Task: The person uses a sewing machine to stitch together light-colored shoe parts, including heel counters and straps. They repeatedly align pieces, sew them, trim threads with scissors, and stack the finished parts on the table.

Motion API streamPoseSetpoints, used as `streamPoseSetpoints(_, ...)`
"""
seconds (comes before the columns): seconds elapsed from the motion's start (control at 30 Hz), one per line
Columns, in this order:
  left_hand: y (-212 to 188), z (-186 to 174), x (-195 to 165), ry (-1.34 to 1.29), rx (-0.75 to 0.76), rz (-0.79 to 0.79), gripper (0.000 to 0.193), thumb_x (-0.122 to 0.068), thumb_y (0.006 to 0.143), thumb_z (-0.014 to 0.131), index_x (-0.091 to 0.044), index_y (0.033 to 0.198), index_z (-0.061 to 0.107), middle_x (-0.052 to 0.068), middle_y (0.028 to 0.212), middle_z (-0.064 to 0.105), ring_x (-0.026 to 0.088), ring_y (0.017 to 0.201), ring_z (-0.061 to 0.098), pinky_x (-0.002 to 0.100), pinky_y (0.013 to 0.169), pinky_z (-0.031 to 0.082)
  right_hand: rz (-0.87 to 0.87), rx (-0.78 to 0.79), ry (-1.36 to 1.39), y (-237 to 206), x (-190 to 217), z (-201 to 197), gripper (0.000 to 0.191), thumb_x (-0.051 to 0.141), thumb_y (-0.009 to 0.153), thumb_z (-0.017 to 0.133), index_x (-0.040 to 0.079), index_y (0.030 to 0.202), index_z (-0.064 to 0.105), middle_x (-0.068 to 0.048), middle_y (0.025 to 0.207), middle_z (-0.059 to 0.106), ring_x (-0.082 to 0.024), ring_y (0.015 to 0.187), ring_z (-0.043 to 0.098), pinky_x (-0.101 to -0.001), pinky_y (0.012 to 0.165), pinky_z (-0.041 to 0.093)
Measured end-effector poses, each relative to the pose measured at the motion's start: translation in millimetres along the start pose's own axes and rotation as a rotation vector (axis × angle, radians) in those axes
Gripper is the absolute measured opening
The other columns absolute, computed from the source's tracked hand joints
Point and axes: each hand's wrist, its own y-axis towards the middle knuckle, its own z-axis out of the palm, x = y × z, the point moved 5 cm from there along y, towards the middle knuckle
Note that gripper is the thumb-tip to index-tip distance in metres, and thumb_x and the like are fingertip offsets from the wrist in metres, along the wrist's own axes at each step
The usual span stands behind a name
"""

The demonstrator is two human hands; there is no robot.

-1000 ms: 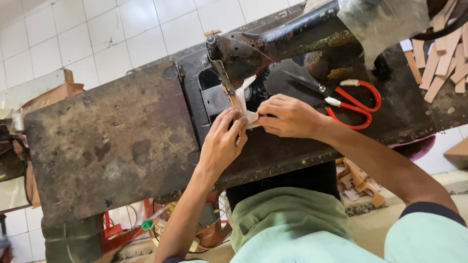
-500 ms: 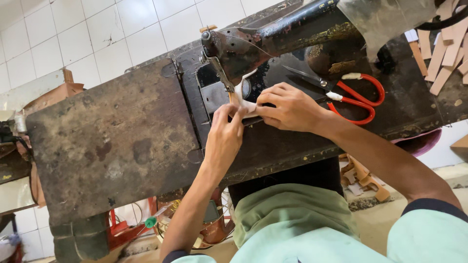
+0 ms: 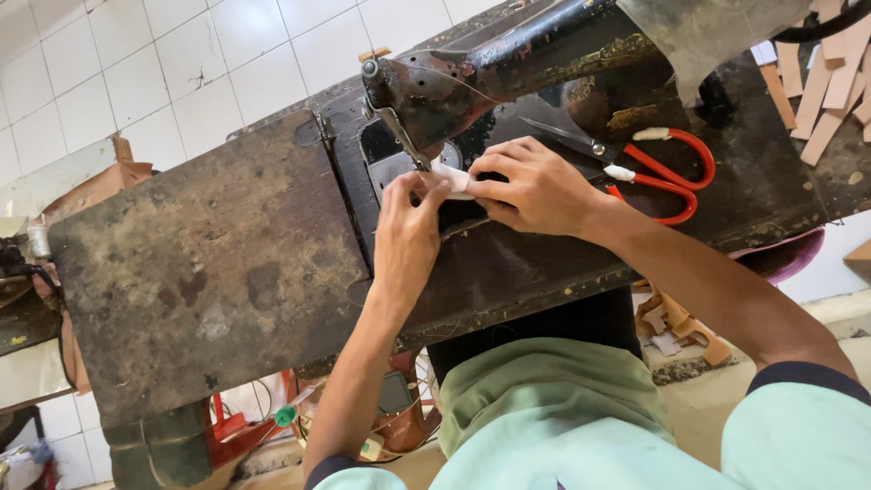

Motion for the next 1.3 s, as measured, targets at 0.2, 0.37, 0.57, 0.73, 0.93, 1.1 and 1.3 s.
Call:
streamPoseSetpoints(0.2, 4, -3, 5, 0.156, -0.018, 0.077, 0.042, 0.004, 0.073, 0.071, -0.009, 0.113, 0.072, 0.014, 0.118, 0.058, 0.034, 0.109, 0.059, 0.047, 0.091, 0.052, 0.003, 0.004, 0.000, -1, 0, 3, 0.033, 0.013, 0.083, 0.077, 0.013, 0.116, 0.072, -0.006, 0.122, 0.065, -0.028, 0.121, 0.061, -0.0445, 0.104, 0.047)
streamPoseSetpoints(0.37, 4, 2, 17, 0.026, 0.032, 0.012, 0.047, 0.015, 0.075, 0.063, -0.008, 0.115, 0.071, 0.014, 0.119, 0.058, 0.032, 0.110, 0.062, 0.043, 0.091, 0.056, 0.038, 0.017, 0.015, -4, 2, 6, 0.037, 0.011, 0.082, 0.074, 0.014, 0.119, 0.072, -0.008, 0.122, 0.063, -0.029, 0.121, 0.059, -0.0453, 0.104, 0.046)
streamPoseSetpoints(0.57, 5, -3, 23, -0.061, 0.014, 0.069, 0.035, 0.010, 0.079, 0.067, -0.006, 0.111, 0.070, 0.015, 0.123, 0.060, 0.033, 0.111, 0.063, 0.043, 0.095, 0.056, 0.016, 0.046, 0.039, 1, 12, 11, 0.041, 0.011, 0.082, 0.073, 0.018, 0.122, 0.074, -0.008, 0.115, 0.060, -0.029, 0.114, 0.058, -0.0455, 0.101, 0.045)
streamPoseSetpoints(0.73, 7, -9, 24, -0.170, -0.026, 0.024, 0.021, -0.004, 0.086, 0.078, -0.004, 0.104, 0.068, 0.016, 0.123, 0.060, 0.032, 0.108, 0.066, 0.042, 0.092, 0.056, 0.037, 0.084, 0.088, 6, 19, 14, 0.037, 0.012, 0.082, 0.074, 0.017, 0.119, 0.074, -0.007, 0.111, 0.058, -0.029, 0.111, 0.058, -0.0457, 0.100, 0.046)
streamPoseSetpoints(0.93, 10, -8, 32, -0.208, -0.012, -0.015, 0.029, -0.011, 0.088, 0.081, -0.002, 0.110, 0.064, 0.015, 0.127, 0.060, 0.033, 0.113, 0.066, 0.040, 0.094, 0.056, 0.170, -0.174, 0.315, 22, -11, 15, 0.009, 0.007, 0.094, 0.066, 0.006, 0.103, 0.070, -0.011, 0.099, 0.067, -0.029, 0.094, 0.064, -0.0404, 0.085, 0.053)
streamPoseSetpoints(1.1, 14, -7, 44, -0.304, 0.007, -0.083, 0.045, -0.009, 0.087, 0.080, 0.002, 0.124, 0.057, 0.016, 0.132, 0.059, 0.032, 0.114, 0.066, 0.038, 0.098, 0.057, 0.775, 0.242, 0.409, 34, -79, 59, 0.042, 0.025, 0.108, 0.064, 0.001, 0.075, 0.071, -0.006, 0.057, 0.054, -0.018, 0.047, 0.046, -0.0416, 0.048, 0.037)
streamPoseSetpoints(1.3, 18, -3, 49, -0.287, 0.039, -0.065, 0.044, -0.007, 0.089, 0.078, -0.001, 0.129, 0.064, 0.016, 0.140, 0.059, 0.035, 0.127, 0.062, 0.041, 0.106, 0.052, 0.664, -0.087, 0.926, 33, -82, 58, 0.018, 0.019, 0.102, 0.067, 0.006, 0.112, 0.074, -0.002, 0.098, 0.069, -0.010, 0.090, 0.061, -0.0314, 0.079, 0.046)
